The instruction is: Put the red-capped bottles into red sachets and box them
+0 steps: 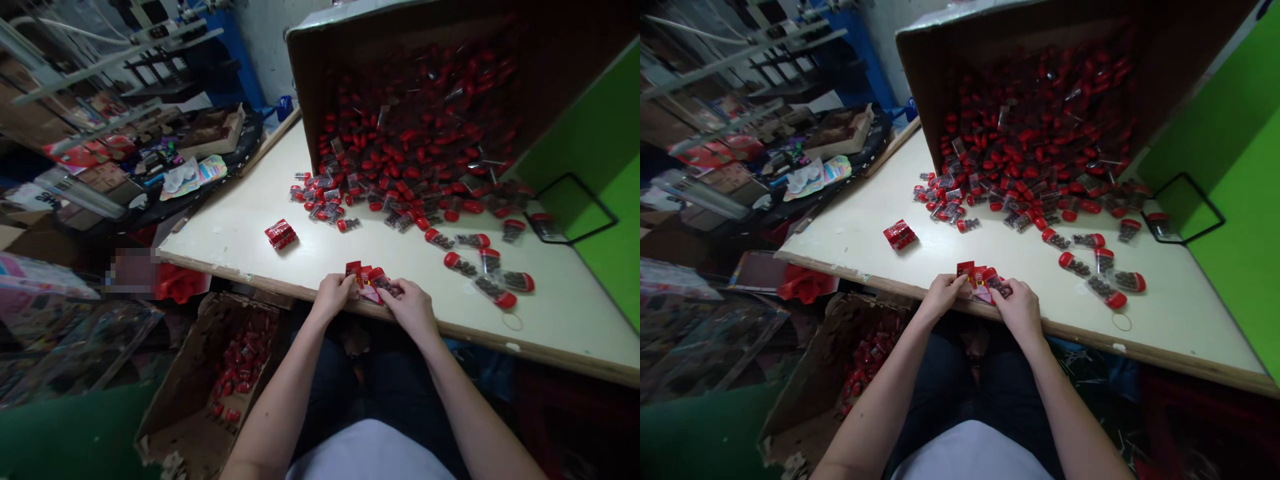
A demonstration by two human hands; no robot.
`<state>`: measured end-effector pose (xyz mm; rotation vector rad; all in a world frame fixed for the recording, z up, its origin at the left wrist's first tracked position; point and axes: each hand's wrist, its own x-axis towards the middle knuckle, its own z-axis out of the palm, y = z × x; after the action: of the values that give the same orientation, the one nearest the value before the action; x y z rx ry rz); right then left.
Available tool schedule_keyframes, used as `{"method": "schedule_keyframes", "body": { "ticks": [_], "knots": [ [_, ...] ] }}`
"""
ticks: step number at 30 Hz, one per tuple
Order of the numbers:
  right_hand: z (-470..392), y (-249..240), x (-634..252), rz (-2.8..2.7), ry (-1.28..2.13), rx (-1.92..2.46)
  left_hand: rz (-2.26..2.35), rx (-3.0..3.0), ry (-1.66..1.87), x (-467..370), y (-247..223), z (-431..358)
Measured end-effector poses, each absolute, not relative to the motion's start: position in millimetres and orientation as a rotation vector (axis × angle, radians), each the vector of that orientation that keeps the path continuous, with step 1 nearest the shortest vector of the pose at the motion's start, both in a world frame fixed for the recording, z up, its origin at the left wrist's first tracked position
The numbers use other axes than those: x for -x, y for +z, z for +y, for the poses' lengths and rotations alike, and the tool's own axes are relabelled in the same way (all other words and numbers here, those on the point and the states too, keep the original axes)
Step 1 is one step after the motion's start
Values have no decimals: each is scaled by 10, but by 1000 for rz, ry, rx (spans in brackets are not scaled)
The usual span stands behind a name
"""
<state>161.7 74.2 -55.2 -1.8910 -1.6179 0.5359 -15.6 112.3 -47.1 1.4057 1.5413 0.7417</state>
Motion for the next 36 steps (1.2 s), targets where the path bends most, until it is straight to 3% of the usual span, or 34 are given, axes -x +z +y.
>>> {"method": "schedule_keyframes", "body": {
  "ticks": [7, 15, 36],
  "knots": [
    [662, -506, -1631, -1490, 566, 1805, 1393, -922, 1097, 204, -269, 1075],
    [397, -294, -1553, -1373, 703, 1692, 1185, -468, 1146, 11, -172, 1036],
    [243, -183, -1327, -1371, 713, 1590, 1135, -165, 1231, -242, -20, 967]
  ]
}}
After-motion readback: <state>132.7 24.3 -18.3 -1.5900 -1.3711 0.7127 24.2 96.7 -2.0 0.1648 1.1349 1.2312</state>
